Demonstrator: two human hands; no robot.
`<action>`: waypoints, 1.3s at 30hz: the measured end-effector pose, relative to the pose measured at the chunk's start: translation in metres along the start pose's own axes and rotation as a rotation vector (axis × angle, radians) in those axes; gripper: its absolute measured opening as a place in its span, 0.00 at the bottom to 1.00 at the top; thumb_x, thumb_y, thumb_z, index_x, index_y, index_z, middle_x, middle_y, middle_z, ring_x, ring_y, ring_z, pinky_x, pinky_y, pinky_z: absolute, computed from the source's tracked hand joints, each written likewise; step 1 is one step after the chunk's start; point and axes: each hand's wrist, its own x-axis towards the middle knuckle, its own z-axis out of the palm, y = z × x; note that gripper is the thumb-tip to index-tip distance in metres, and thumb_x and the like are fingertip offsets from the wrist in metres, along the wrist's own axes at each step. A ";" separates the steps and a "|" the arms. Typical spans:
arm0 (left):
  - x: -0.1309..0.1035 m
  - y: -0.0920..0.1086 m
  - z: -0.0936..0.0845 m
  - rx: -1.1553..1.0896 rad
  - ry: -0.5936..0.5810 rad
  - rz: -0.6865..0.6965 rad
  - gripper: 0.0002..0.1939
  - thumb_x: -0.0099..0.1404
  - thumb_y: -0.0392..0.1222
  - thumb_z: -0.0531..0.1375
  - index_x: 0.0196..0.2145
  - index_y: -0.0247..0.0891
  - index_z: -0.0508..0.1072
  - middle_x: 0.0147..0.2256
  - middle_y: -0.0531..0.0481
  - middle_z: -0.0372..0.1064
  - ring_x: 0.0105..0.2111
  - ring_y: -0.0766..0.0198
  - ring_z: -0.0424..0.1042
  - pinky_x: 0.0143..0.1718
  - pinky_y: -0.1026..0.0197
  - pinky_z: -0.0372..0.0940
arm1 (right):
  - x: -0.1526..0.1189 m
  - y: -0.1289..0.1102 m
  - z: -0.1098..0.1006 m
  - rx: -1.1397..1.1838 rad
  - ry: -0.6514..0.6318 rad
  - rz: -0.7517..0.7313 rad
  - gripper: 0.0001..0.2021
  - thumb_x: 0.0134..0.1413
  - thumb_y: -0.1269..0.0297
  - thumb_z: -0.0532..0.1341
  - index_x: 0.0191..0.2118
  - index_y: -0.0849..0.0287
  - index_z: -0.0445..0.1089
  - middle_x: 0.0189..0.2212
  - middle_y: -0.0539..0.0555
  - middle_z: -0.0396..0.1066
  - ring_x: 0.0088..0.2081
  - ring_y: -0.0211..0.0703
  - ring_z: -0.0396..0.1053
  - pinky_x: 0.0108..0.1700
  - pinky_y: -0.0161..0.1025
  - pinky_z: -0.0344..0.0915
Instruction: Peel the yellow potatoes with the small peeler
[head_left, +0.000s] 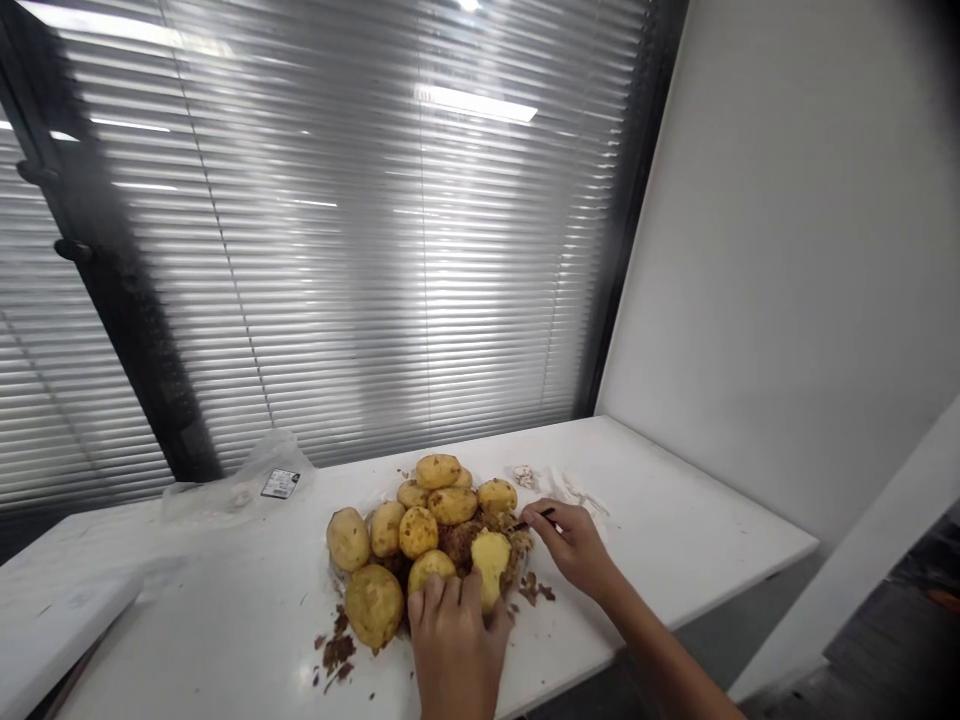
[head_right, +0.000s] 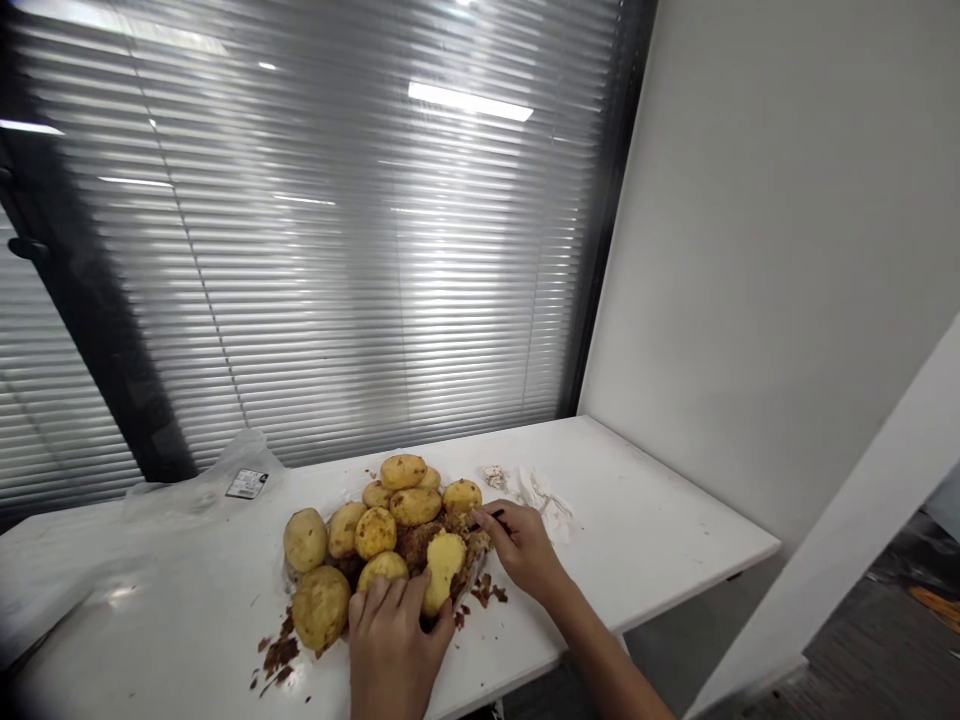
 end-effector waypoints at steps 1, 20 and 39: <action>0.000 0.000 0.000 -0.004 -0.002 -0.002 0.07 0.58 0.37 0.62 0.36 0.41 0.75 0.28 0.52 0.71 0.36 0.54 0.66 0.43 0.52 0.54 | -0.001 0.001 0.000 0.023 -0.003 0.013 0.21 0.66 0.52 0.54 0.29 0.58 0.75 0.27 0.56 0.77 0.30 0.46 0.74 0.33 0.38 0.67; 0.000 -0.001 -0.001 0.002 -0.017 0.007 0.07 0.59 0.37 0.62 0.37 0.41 0.74 0.28 0.52 0.70 0.36 0.53 0.66 0.43 0.51 0.55 | 0.005 -0.003 0.002 -0.044 -0.060 -0.068 0.19 0.67 0.54 0.52 0.30 0.58 0.72 0.26 0.56 0.74 0.29 0.45 0.71 0.33 0.37 0.64; -0.001 -0.001 0.001 -0.048 0.009 -0.024 0.07 0.56 0.37 0.64 0.35 0.42 0.74 0.27 0.53 0.70 0.35 0.54 0.65 0.41 0.52 0.54 | 0.012 -0.010 0.012 -0.140 -0.176 -0.234 0.17 0.69 0.61 0.50 0.31 0.58 0.68 0.26 0.55 0.71 0.31 0.44 0.69 0.34 0.37 0.62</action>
